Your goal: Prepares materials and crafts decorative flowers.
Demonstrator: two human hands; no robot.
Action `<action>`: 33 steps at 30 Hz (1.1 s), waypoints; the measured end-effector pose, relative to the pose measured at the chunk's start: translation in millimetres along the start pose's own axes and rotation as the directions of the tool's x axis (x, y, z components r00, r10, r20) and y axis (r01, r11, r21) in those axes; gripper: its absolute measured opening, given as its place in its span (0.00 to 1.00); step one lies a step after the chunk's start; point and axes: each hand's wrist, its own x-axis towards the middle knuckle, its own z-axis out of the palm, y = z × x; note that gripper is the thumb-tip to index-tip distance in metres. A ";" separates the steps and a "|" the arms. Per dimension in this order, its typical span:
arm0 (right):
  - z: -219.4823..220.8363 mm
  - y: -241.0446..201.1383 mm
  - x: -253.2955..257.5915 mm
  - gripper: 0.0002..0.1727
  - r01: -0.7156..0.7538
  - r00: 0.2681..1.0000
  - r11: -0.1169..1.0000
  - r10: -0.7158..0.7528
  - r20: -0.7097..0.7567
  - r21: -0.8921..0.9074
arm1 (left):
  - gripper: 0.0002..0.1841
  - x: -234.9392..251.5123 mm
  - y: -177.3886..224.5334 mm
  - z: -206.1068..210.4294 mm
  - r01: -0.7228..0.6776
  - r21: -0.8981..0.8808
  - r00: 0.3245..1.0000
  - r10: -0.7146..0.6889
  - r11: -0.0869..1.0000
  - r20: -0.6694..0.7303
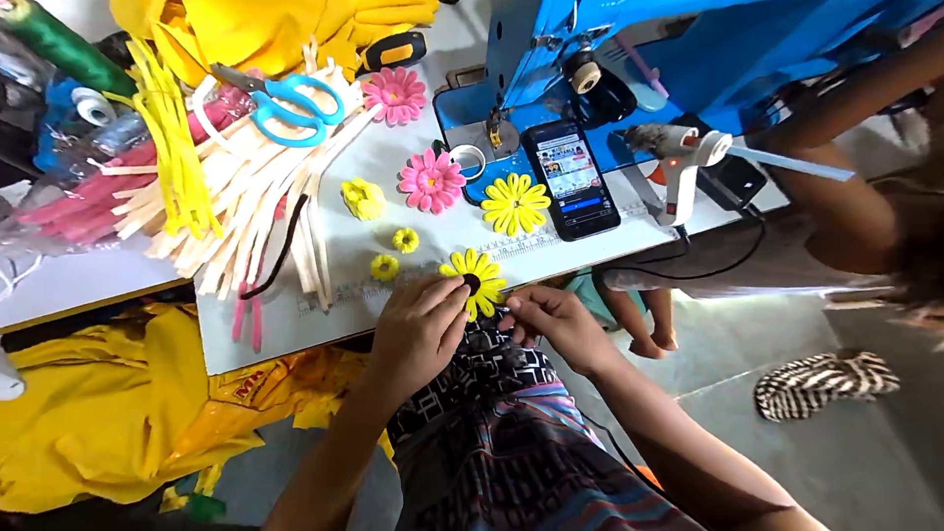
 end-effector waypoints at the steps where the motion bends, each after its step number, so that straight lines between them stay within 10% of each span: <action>1: 5.5 1.3 1.5 0.13 -0.030 1.000 0.997 0.030 0.000 0.074 | 0.16 -3.6 1.5 0.9 -0.003 -0.007 1.000 0.003 1.000 -0.017; 4: 20.3 4.7 6.6 0.12 -0.004 0.997 0.983 0.019 -0.081 0.186 | 0.11 -12.6 6.8 3.5 0.021 -0.093 0.988 -0.035 0.995 -0.148; 7: 19.9 5.1 5.6 0.11 0.052 0.998 0.973 -0.040 -0.056 0.227 | 0.09 -29.4 23.6 1.2 0.239 -0.402 0.887 -0.367 0.884 -0.281; 10: 14.2 2.5 2.6 0.09 0.124 0.992 0.970 -0.127 0.001 0.210 | 0.08 -37.8 41.4 -13.4 0.532 -0.741 0.695 -0.711 0.409 0.106; 13: 8.2 -6.3 6.0 0.07 0.215 0.963 0.971 -0.229 0.142 0.107 | 0.16 -33.1 43.3 -22.7 0.522 -0.853 0.588 -0.731 0.016 0.346; 19: 1.1 -30.0 20.8 0.05 0.345 0.899 0.937 -0.313 0.306 -0.052 | 0.25 -13.4 41.2 -36.1 0.441 -0.896 0.683 -0.665 0.047 0.301; 33: 9.1 -29.4 25.4 0.06 0.248 0.958 0.969 -0.245 0.147 -0.004 | 0.22 5.1 44.6 -16.5 0.416 -0.900 0.642 -0.743 0.129 0.190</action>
